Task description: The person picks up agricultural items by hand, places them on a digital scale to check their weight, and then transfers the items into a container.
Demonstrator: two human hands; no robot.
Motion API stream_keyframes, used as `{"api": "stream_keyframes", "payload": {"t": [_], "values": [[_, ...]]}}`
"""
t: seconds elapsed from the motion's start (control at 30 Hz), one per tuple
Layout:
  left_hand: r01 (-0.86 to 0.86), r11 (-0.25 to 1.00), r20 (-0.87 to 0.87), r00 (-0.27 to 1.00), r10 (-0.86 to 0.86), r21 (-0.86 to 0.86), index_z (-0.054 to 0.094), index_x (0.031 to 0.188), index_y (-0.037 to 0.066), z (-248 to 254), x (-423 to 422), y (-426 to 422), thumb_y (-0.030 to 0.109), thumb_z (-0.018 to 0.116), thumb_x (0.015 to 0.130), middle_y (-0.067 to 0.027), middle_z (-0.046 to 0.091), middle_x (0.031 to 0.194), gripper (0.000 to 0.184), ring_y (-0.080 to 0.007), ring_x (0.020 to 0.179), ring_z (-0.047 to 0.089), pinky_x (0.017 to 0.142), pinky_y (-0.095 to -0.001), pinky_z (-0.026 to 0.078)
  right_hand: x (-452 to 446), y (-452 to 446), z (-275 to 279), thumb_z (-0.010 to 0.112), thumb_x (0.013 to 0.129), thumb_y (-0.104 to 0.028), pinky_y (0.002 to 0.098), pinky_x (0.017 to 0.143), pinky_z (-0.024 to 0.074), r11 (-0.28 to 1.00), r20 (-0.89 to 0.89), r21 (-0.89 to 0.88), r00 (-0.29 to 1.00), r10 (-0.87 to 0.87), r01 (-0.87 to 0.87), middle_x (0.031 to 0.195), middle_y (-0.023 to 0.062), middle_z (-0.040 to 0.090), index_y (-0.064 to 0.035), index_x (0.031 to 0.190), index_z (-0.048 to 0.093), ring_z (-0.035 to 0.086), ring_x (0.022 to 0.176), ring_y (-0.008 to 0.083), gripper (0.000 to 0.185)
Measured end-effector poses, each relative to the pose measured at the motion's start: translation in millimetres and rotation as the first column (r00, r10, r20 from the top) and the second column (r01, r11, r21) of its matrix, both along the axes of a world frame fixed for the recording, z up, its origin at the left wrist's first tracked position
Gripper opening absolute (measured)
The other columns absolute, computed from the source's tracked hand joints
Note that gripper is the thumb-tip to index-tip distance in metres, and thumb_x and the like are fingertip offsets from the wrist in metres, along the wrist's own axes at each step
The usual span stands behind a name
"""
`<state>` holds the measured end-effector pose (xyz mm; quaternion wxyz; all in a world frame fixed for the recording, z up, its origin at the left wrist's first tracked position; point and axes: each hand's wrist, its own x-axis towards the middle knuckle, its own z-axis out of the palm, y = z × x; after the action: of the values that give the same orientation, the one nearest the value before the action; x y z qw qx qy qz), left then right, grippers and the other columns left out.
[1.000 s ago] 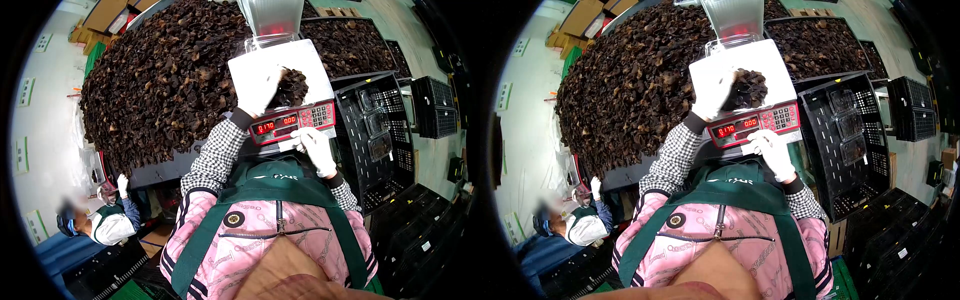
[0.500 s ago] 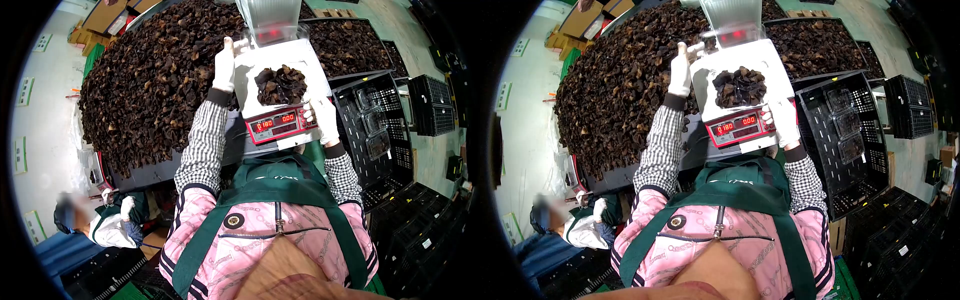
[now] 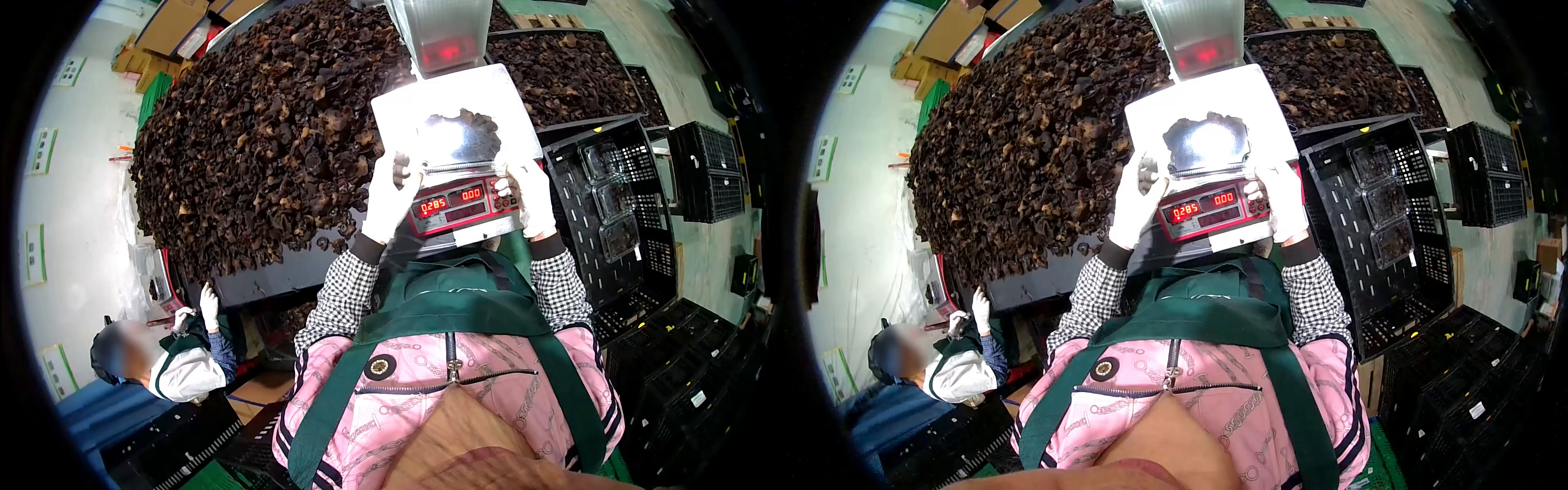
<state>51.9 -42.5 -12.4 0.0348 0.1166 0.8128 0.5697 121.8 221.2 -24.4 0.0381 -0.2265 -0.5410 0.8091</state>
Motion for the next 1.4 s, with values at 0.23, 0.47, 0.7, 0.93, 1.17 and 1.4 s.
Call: {"api": "stream_keyframes", "payload": {"t": [0.23, 0.47, 0.7, 0.93, 1.17, 1.4], "values": [[-0.054, 0.998, -0.064, 0.997, 0.052, -0.026, 0.052, 0.135, 0.002, 16.5, -4.5, 5.5, 0.012, 0.063, 0.095, -0.0154, 0.059, 0.125, 0.043, -0.0231, 0.109, 0.061, 0.092, -0.0337, 0.051, -0.3, 1.7, 8.0, 0.057, 0.101, -0.023, 0.0248, 0.059, 0.0521, 0.995, 0.036, -0.026, 0.995, -0.093, 0.094, 0.085, 0.0053, 0.065, -0.0021, 0.106, 0.063, 0.065, 0.067, 0.0134, 0.022], [-0.120, 0.993, -0.186, 0.975, 0.120, 0.009, 0.056, 0.133, 0.003, 38.9, -49.4, 21.0, 0.013, 0.052, 0.100, -0.0152, 0.056, 0.135, 0.035, -0.0267, 0.125, 0.054, 0.105, -0.0359, 0.044, -41.3, -4.8, 46.4, 0.070, 0.088, -0.009, 0.0371, 0.085, 0.0538, 0.300, -0.398, 0.899, 0.881, 0.255, 0.320, 0.116, 0.0142, 0.067, -0.0060, 0.118, 0.065, 0.066, 0.101, 0.0284, 0.031], [-0.072, 0.990, -0.123, 0.989, 0.087, 0.124, 0.053, 0.140, 0.003, 59.6, -77.0, 37.3, 0.018, 0.052, 0.103, -0.0144, 0.059, 0.137, 0.040, -0.0208, 0.121, 0.058, 0.102, -0.0320, 0.045, -93.4, -22.4, 18.6, 0.063, 0.089, -0.018, 0.0479, 0.110, 0.0329, -0.108, -0.132, 0.979, 0.943, 0.305, 0.172, 0.116, 0.0101, 0.068, -0.0150, 0.124, 0.064, 0.062, 0.112, 0.0262, 0.035], [-0.114, 0.993, -0.473, 0.872, 0.121, 0.044, 0.057, 0.132, 0.001, 50.2, -72.8, 39.1, 0.009, 0.064, 0.094, -0.0126, 0.065, 0.123, 0.040, -0.0188, 0.104, 0.066, 0.088, -0.0301, 0.055, -93.8, 1.4, 50.5, 0.067, 0.089, -0.011, 0.0307, 0.079, 0.0545, 0.667, -0.253, 0.741, 0.952, 0.171, 0.078, 0.091, 0.0127, 0.073, 0.0008, 0.110, 0.069, 0.070, 0.084, 0.0174, 0.024], [0.158, 0.965, -0.378, 0.897, -0.229, -0.208, 0.067, 0.121, 0.007, 27.0, -73.6, 79.0, 0.014, 0.073, 0.086, -0.0099, 0.068, 0.113, 0.036, -0.0187, 0.097, 0.065, 0.085, -0.0316, 0.053, -100.7, 7.6, 37.1, 0.063, 0.092, -0.009, 0.0291, 0.084, 0.0536, 0.492, -0.226, 0.867, 0.946, 0.232, 0.086, 0.101, 0.0123, 0.073, -0.0015, 0.114, 0.069, 0.070, 0.093, 0.0179, 0.024], [0.015, 0.983, -0.504, 0.857, -0.106, -0.181, 0.072, 0.113, 0.006, 50.6, -78.3, 80.9, 0.020, 0.073, 0.088, -0.0116, 0.072, 0.102, 0.029, -0.0214, 0.090, 0.068, 0.081, -0.0333, 0.054, -84.8, -11.5, 54.3, 0.062, 0.086, -0.008, 0.0397, 0.092, 0.0491, 0.255, -0.353, 0.927, 0.869, 0.346, 0.275, 0.110, 0.0093, 0.071, -0.0090, 0.113, 0.070, 0.066, 0.101, 0.0283, 0.028]]}}
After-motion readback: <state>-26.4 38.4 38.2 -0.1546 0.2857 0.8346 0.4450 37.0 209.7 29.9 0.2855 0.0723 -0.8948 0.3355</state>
